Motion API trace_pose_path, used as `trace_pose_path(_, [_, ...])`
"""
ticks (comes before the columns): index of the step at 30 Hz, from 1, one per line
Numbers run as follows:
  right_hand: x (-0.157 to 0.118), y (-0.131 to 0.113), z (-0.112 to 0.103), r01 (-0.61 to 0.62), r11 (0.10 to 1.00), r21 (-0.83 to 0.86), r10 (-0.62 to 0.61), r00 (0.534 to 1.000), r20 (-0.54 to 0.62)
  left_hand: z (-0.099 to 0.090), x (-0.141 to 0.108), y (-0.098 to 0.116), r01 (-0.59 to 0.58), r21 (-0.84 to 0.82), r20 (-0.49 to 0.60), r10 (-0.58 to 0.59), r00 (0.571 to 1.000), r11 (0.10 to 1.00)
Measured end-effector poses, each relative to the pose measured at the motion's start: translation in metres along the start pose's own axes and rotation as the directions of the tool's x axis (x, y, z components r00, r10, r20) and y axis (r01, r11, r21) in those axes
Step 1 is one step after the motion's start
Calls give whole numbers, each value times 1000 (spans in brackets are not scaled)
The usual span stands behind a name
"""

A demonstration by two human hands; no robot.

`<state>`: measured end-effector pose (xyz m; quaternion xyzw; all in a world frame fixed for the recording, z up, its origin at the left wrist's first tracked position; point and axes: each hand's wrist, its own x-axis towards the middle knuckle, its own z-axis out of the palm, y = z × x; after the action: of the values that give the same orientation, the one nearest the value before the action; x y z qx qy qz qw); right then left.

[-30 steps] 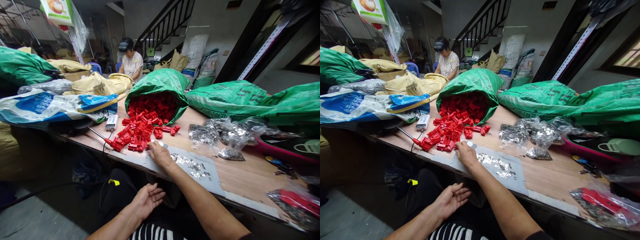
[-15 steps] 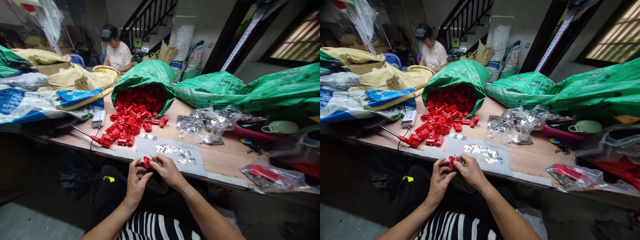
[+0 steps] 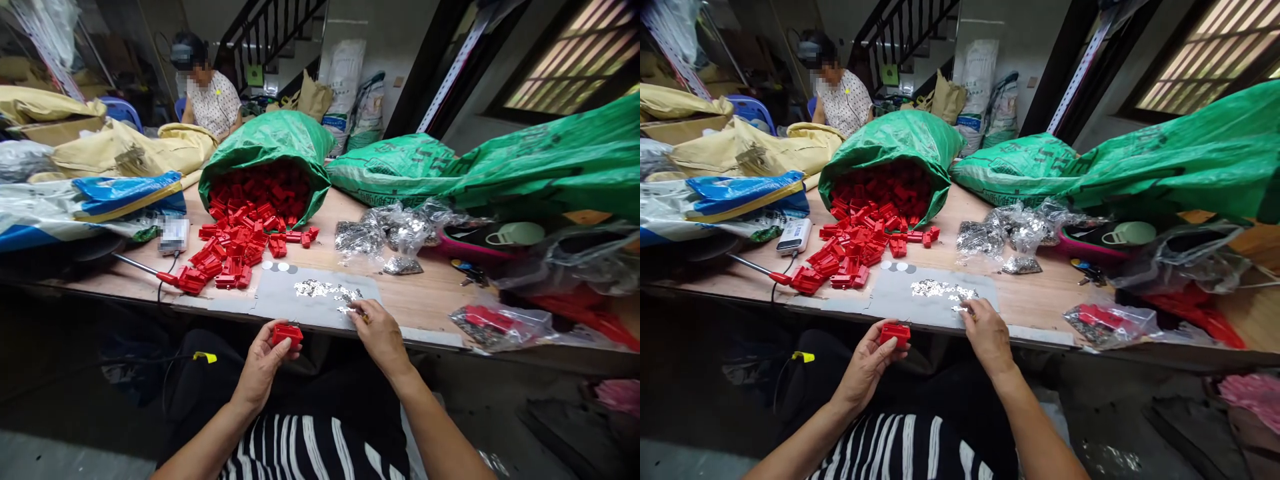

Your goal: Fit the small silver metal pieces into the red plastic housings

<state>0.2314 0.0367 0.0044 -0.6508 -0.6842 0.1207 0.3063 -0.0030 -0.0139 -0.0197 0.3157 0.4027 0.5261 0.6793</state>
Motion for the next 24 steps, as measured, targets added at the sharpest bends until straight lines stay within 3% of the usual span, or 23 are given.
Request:
trace_pose_path(5, [3, 12, -2, -7, 985, -170, 16, 999, 51, 4, 2, -3, -16, 15, 1, 16, 1000, 1000])
trace_pose_path(12, [9, 7, 3, 53, 988, -144, -45, 997, 59, 4, 1, 0, -215, 272, 8, 222, 975, 938])
trace_pose_path(15, [8, -5, 0, 114, 993, 11, -114, 991, 75, 1, 1, 1, -324, 430, 39, 342, 939, 843])
trace_pose_path(19, [-1, -34, -5, 128, 966, 223, -176, 962, 207, 0, 1, 3, -449, 609, 107, 493, 864, 654])
trace_pose_path(24, [-13, -61, -2, 169, 917, 360, -269, 931, 247, 3, 0, 9, -534, 703, 211, 578, 788, 471])
